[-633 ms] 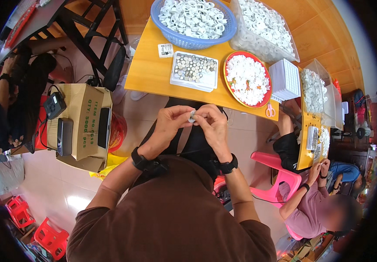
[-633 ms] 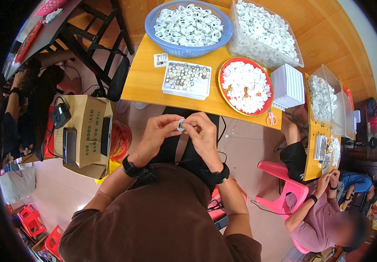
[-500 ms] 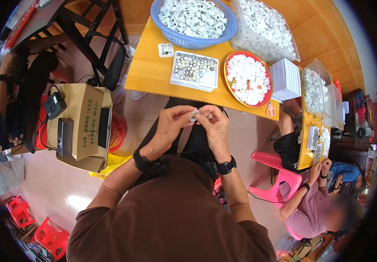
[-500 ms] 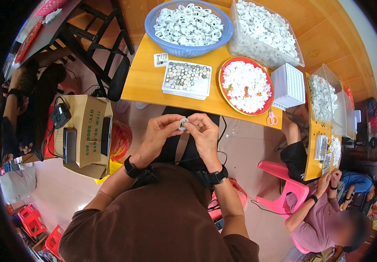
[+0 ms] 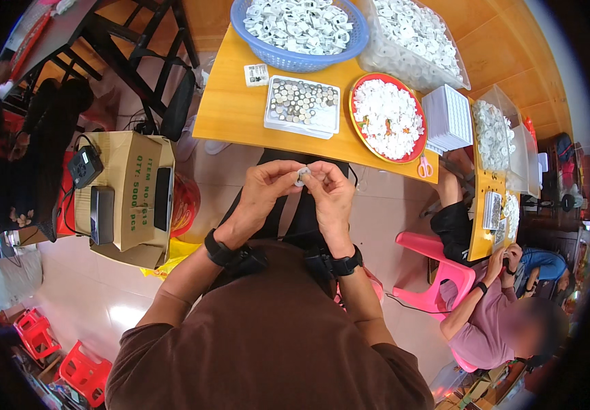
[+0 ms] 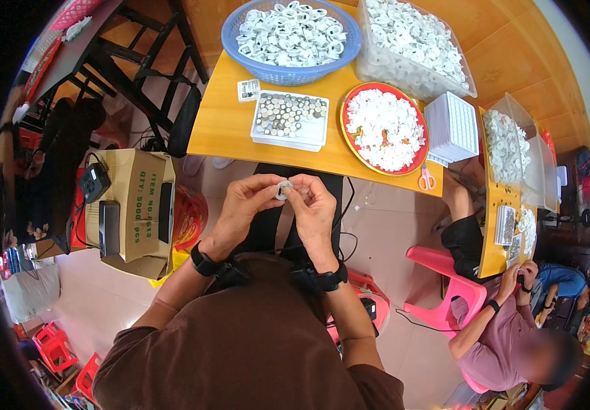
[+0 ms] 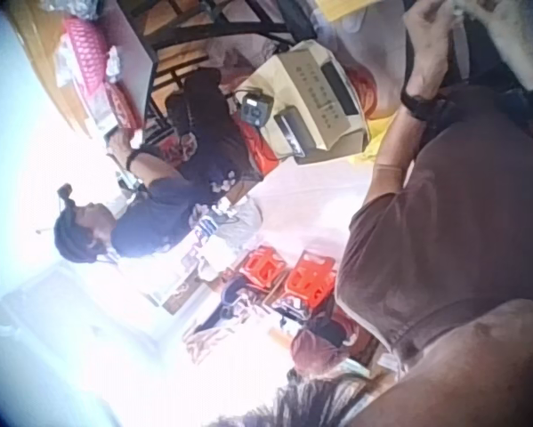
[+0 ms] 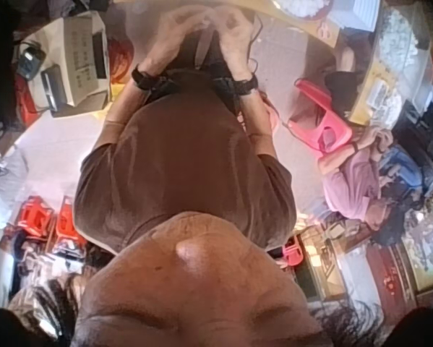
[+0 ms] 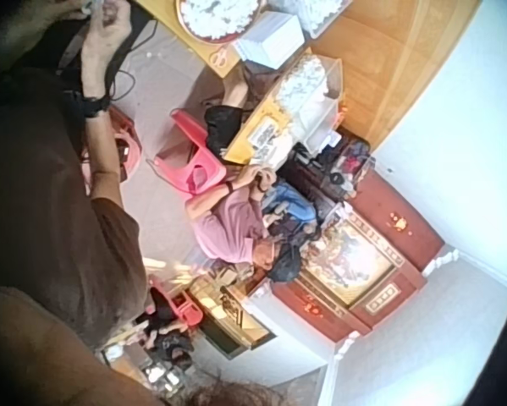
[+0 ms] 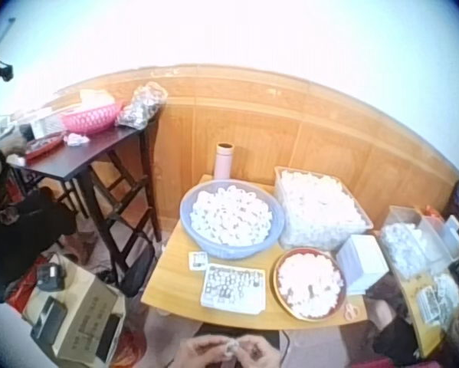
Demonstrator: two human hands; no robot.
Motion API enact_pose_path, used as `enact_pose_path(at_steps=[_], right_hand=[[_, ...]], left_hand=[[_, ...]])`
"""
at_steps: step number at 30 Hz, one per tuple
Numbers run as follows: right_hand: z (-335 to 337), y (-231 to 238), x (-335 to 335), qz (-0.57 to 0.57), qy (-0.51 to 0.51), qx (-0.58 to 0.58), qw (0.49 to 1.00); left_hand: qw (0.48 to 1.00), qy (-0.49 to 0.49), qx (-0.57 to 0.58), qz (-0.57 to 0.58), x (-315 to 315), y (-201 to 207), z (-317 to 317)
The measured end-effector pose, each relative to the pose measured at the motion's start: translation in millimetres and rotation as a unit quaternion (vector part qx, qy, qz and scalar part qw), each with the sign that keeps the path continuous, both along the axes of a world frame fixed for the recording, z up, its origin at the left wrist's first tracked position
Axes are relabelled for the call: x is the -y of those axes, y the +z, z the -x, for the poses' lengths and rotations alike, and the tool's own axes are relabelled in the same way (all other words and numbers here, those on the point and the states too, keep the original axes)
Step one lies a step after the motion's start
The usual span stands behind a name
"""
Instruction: Manually assembling small white plastic rings with small black internal components and using scissors to trim or adjust parts.
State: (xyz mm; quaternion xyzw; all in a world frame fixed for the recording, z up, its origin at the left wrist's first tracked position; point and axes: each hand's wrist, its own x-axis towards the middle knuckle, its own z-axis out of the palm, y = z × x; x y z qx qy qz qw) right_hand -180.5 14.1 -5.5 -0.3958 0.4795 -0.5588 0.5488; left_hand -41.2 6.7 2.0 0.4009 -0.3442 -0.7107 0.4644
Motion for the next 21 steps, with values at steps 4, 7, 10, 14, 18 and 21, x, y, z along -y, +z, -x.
enact_pose_path(at_steps=[4,7,10,14,18,21], right_hand=[[-3,4,1,0.013,-0.025,-0.076,0.997],[-3,4,4,-0.001,-0.005,-0.033,0.999],[-2,2,9,-0.038,0.000,0.032,0.999],[4,12,9,-0.034,0.013,0.034,0.999],[9,10,4,-0.018,0.041,0.008,0.999],[7,3,3,-0.030,0.016,0.010,0.999]], left_hand=[[0.999,-0.001,-0.030,-0.039,2,4,-4],[0.998,-0.010,-0.039,-0.058,2,6,-6],[0.995,0.005,-0.068,-0.071,4,7,-6],[0.990,-0.009,-0.104,-0.093,4,11,-6],[0.993,-0.018,-0.053,-0.103,4,14,2],[0.995,-0.027,-0.021,-0.089,2,14,1]])
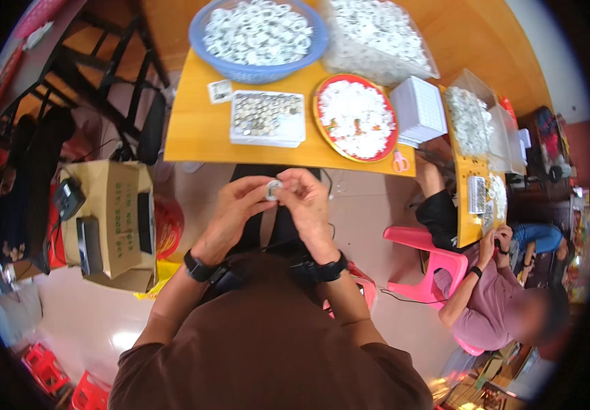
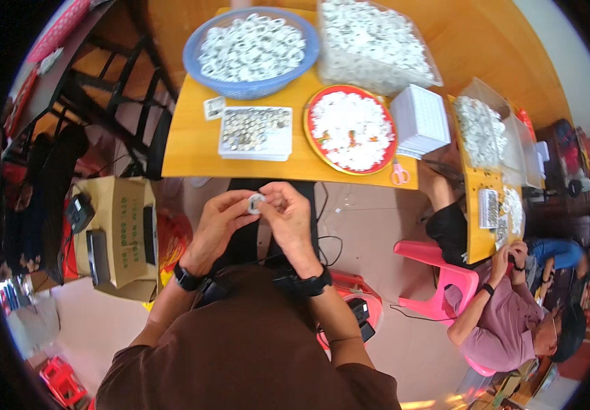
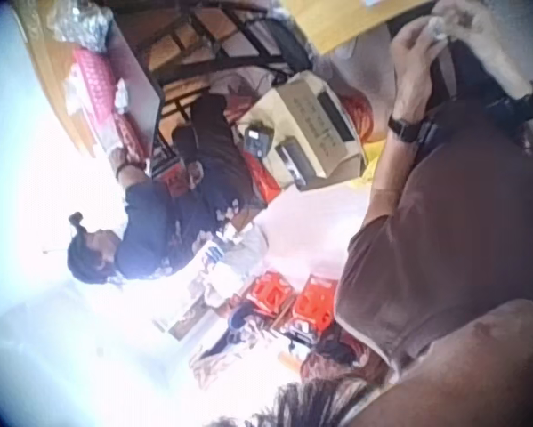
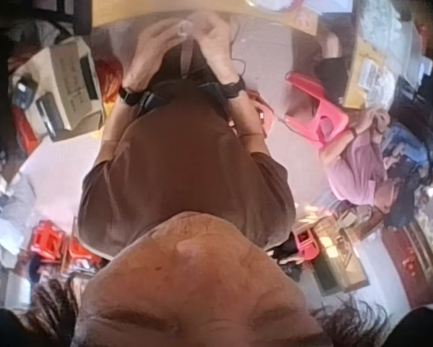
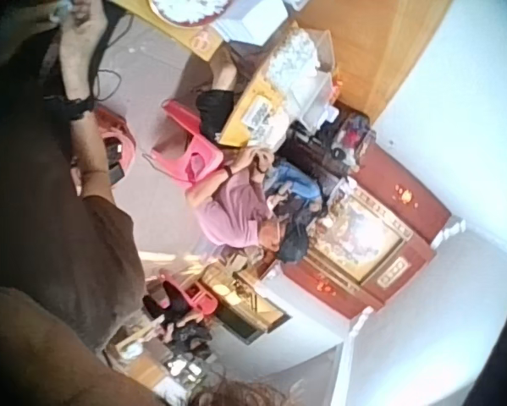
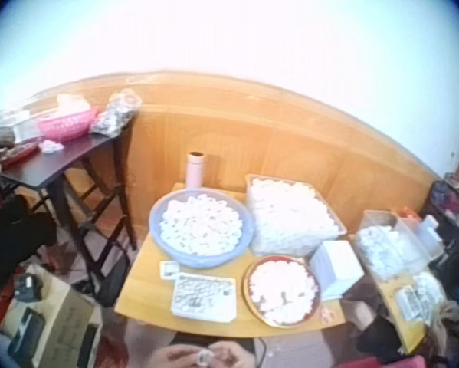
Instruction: Manually assembling small white plastic rings with small black internal components and using scissors to trim or adjust parts.
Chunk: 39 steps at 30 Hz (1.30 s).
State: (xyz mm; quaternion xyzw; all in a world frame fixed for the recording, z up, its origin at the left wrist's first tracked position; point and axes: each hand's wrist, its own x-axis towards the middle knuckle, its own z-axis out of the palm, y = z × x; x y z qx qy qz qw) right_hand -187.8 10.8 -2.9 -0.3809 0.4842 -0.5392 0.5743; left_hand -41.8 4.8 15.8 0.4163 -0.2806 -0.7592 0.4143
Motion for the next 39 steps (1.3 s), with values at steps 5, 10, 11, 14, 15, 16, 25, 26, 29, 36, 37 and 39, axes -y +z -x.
enact_pose_path(at_steps=[5,10,11,14,15,16,25,26,29,36,37,39], right_hand=[[-1,-6,-3,0.015,-0.034,-0.006,0.999],[28,-7,11,0.046,-0.082,-0.175,0.980],[39,-6,19,0.067,-0.109,-0.236,0.963],[86,-1,53,0.124,-0.177,-0.409,0.886],[100,-2,65,0.133,-0.189,-0.475,0.849],[110,-4,75,0.132,-0.190,-0.474,0.850],[135,-23,109,0.147,-0.120,-0.625,0.757],[134,-21,109,0.165,-0.113,-0.634,0.747],[137,-23,111,0.173,-0.094,-0.632,0.749],[150,-20,116,0.059,-0.054,-0.521,0.850],[152,-19,116,0.061,-0.053,-0.521,0.850],[156,-21,115,0.054,-0.093,-0.412,0.905]], left_hand=[[1.000,0.004,-0.013,0.008,3,-8,5],[0.998,-0.009,-0.061,-0.008,9,-11,15],[0.998,-0.008,-0.061,-0.007,11,-12,16],[0.999,-0.013,-0.033,-0.018,13,-12,15],[0.999,-0.016,-0.031,-0.024,15,-13,16],[0.999,-0.018,-0.028,-0.032,15,-13,17],[0.998,-0.013,-0.041,-0.042,14,-19,16],[0.998,-0.011,-0.040,-0.044,14,-20,16],[0.998,-0.010,-0.040,-0.050,16,-20,16],[0.998,-0.014,-0.043,-0.052,14,-20,15],[0.998,-0.016,-0.040,-0.052,12,-20,14],[0.998,-0.015,-0.044,-0.053,11,-20,13]])
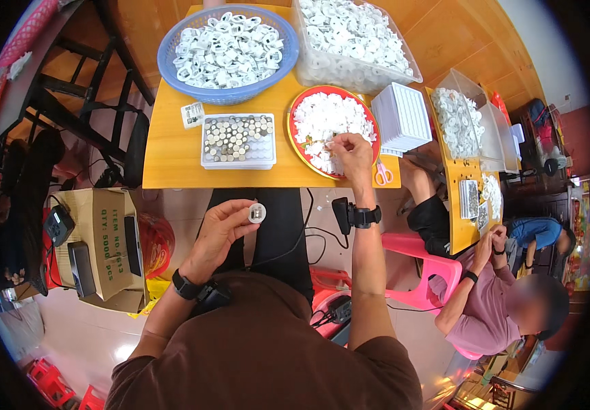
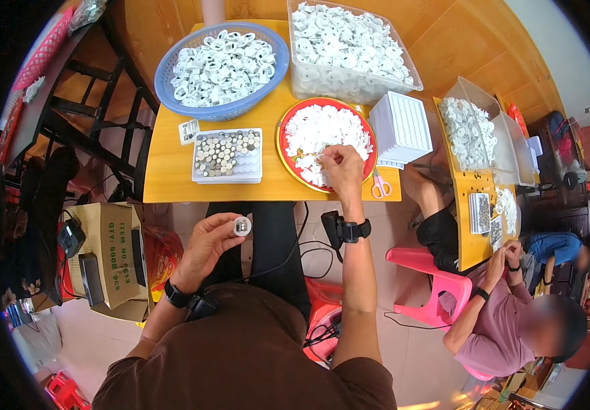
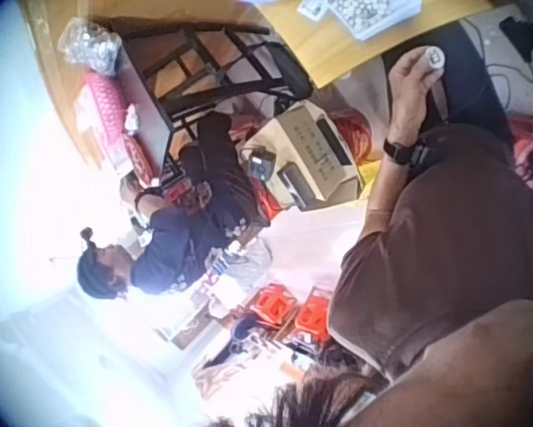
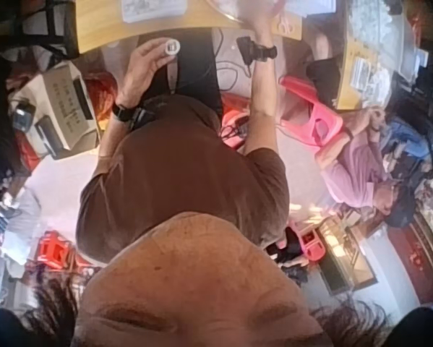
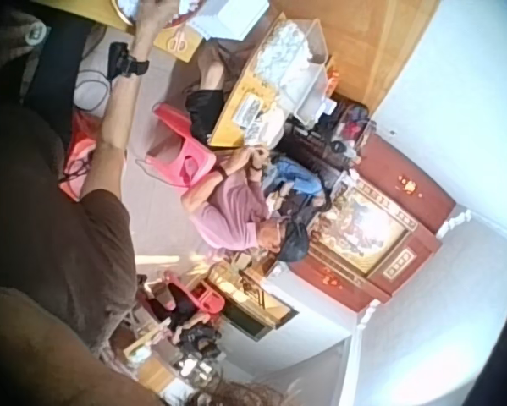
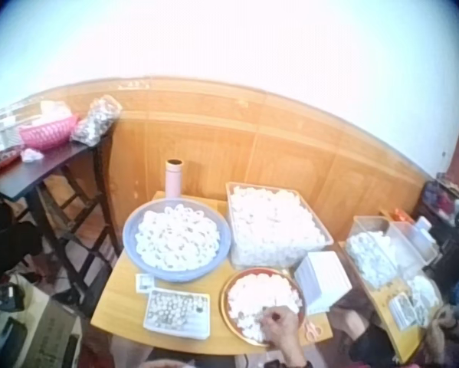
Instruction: Manually assembling small white plastic rings with small black internal components and using scissors to trim or adjust parts.
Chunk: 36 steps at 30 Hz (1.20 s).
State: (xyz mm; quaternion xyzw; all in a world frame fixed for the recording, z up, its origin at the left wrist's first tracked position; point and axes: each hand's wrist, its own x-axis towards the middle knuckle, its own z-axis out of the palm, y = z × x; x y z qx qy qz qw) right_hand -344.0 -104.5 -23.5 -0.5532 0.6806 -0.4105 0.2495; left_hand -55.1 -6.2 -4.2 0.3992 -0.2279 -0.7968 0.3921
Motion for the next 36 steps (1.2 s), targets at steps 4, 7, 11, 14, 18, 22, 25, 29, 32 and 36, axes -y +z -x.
enact_pose_path(at_steps=[4,7,11,14,18,22,25,29,32,36], right_hand=[[10,-4,-1,0.037,-0.022,0.080,0.996],[7,10,-7,-0.010,-0.016,0.271,0.962],[-4,27,-19,-0.060,0.013,0.350,0.935],[-14,33,-28,-0.074,0.040,0.390,0.917],[-37,44,-39,-0.057,0.042,0.422,0.904],[-45,47,-48,-0.070,0.055,0.347,0.933],[-50,42,-53,-0.086,0.064,0.408,0.907],[-57,48,-65,-0.082,0.082,0.448,0.886],[-67,46,-73,-0.089,0.123,0.443,0.883],[-79,50,-76,-0.125,0.157,0.433,0.879]], left_hand=[[1.000,-0.004,-0.004,-0.002,-2,2,1],[1.000,-0.003,-0.005,0.001,-2,5,1],[1.000,-0.004,-0.010,0.004,-4,8,1],[1.000,-0.004,-0.006,0.005,-6,12,1],[1.000,-0.002,-0.006,0.005,-7,11,-1],[1.000,0.004,-0.018,0.015,-9,16,-5],[0.999,0.010,-0.028,0.015,-10,15,-6],[0.999,0.013,-0.035,0.011,-7,15,-9],[0.999,0.022,-0.044,0.015,-7,12,-12],[0.998,0.030,-0.051,0.014,-8,10,-15]])
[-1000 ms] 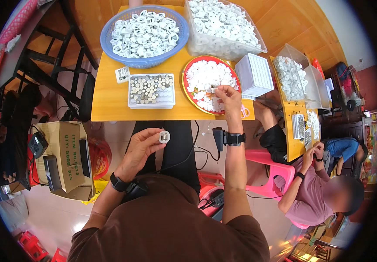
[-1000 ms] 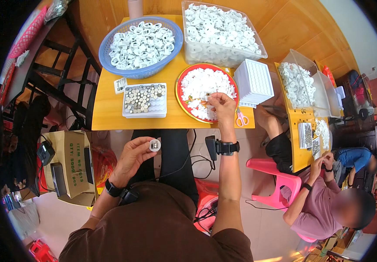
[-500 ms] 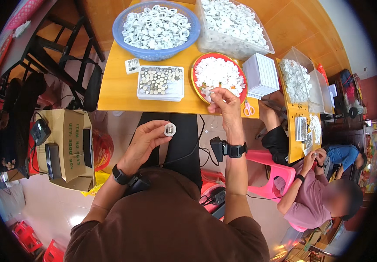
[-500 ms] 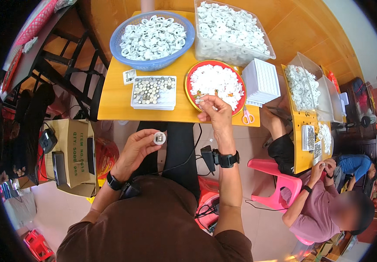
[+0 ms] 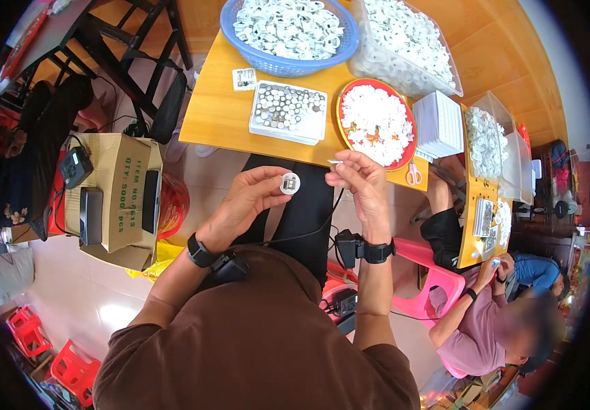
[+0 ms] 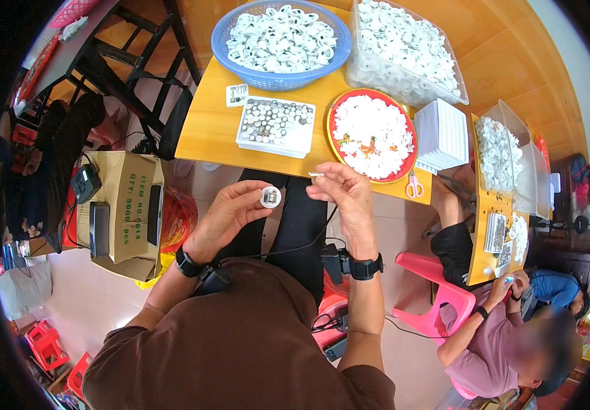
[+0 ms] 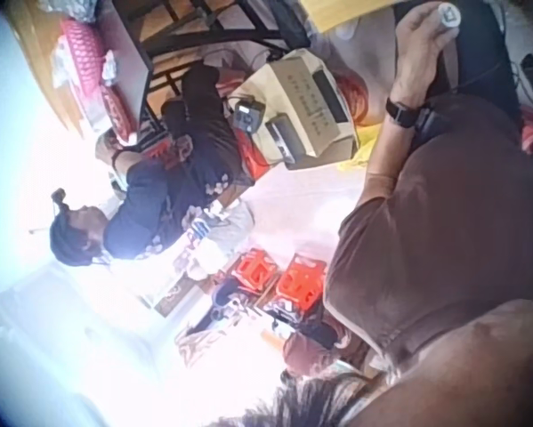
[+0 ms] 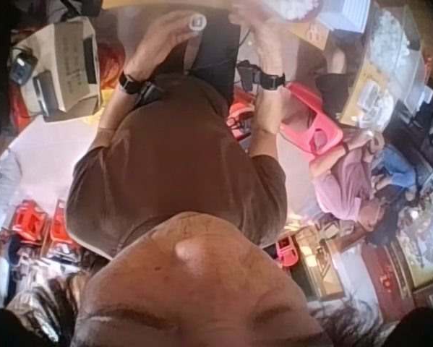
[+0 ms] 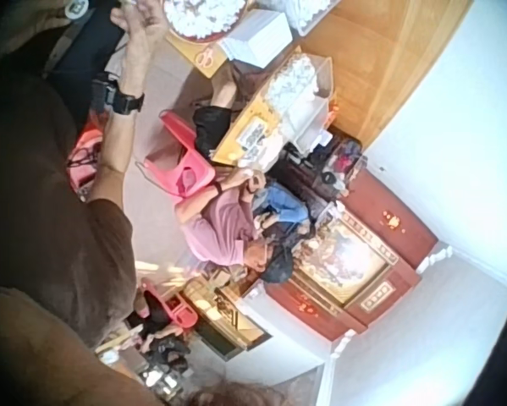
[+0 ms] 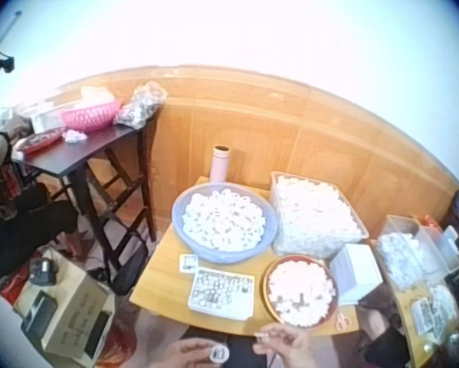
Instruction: Manually assembling small white plastic rings with small black internal components and using scissors to trim or adjust parts.
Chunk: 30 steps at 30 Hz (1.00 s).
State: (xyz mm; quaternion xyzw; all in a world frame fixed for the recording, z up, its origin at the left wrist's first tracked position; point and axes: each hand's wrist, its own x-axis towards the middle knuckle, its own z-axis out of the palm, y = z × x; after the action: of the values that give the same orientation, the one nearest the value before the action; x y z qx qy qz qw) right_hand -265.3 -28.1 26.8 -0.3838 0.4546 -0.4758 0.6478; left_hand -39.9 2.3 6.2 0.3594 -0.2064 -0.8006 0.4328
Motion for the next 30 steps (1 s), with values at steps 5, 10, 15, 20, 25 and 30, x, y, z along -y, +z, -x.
enact_pose_path(at_steps=[5,10,15,20,25,30], right_hand=[[-11,3,-8,0.024,0.041,-0.073,0.996],[-31,14,-20,0.085,0.089,-0.121,0.985],[-39,25,-27,0.144,0.108,-0.198,0.963],[-46,28,-30,0.150,0.092,-0.292,0.940],[-46,27,-29,0.160,0.102,-0.300,0.935],[-47,34,-29,0.168,0.109,-0.315,0.928]], left_hand=[[1.000,-0.014,-0.004,0.012,-2,3,-1],[0.999,-0.022,-0.004,0.024,-2,7,-2],[0.999,-0.027,0.000,0.033,-4,7,-2],[0.999,-0.034,0.009,0.035,-6,8,-3],[0.998,-0.043,0.031,0.045,-7,10,-3],[0.997,-0.047,0.034,0.056,-7,9,-3]])
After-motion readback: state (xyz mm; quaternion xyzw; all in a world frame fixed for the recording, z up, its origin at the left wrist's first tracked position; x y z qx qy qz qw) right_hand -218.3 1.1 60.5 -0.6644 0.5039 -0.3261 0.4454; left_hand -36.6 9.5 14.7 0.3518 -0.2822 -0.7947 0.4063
